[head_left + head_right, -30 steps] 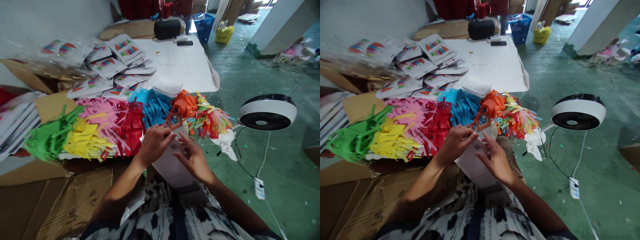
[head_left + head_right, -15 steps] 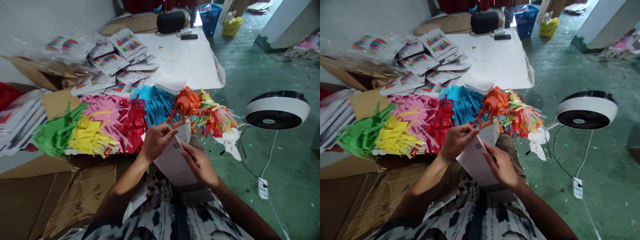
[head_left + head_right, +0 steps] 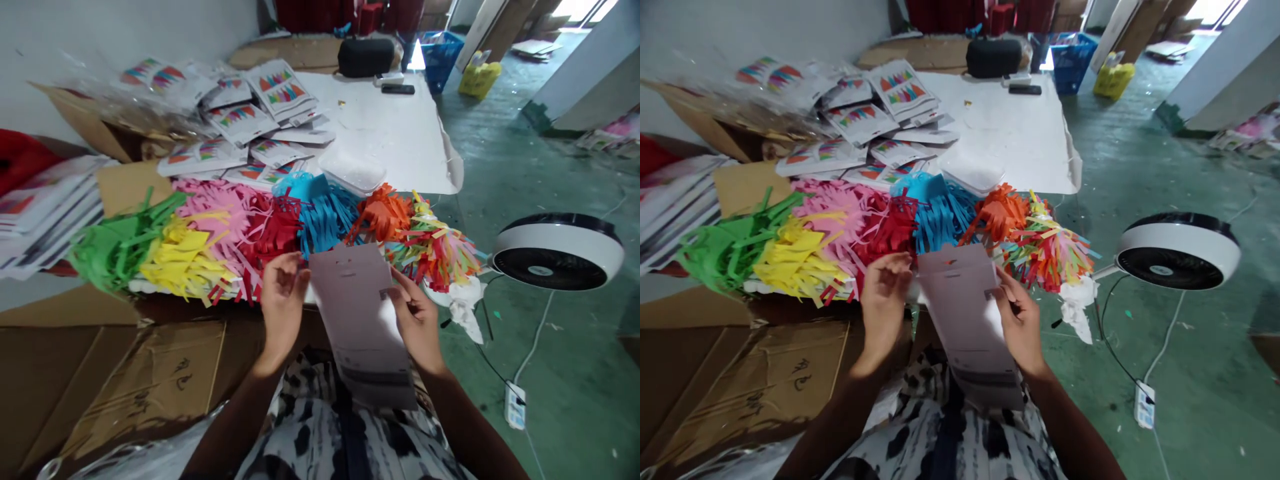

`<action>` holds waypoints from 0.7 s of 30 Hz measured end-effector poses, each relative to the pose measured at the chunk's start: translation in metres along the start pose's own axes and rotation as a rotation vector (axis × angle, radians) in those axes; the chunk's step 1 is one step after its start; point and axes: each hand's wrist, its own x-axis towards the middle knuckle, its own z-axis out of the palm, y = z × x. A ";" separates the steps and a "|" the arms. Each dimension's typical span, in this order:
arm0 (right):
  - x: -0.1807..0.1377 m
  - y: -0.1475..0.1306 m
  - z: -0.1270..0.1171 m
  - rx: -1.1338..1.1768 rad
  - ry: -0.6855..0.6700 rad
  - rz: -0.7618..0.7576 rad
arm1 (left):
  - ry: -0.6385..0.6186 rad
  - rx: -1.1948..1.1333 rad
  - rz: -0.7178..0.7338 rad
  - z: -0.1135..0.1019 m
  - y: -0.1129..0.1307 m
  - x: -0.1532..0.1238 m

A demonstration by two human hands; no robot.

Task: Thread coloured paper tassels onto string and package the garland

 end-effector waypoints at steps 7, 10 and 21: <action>-0.007 0.010 0.002 -0.007 0.107 -0.044 | 0.154 -0.328 -0.251 0.017 -0.034 -0.043; -0.011 0.018 0.004 -0.046 0.183 -0.090 | 0.195 -0.380 -0.271 0.021 -0.035 -0.047; -0.008 0.007 -0.004 -0.032 0.311 -0.070 | 0.170 -0.574 -0.556 0.019 -0.023 -0.044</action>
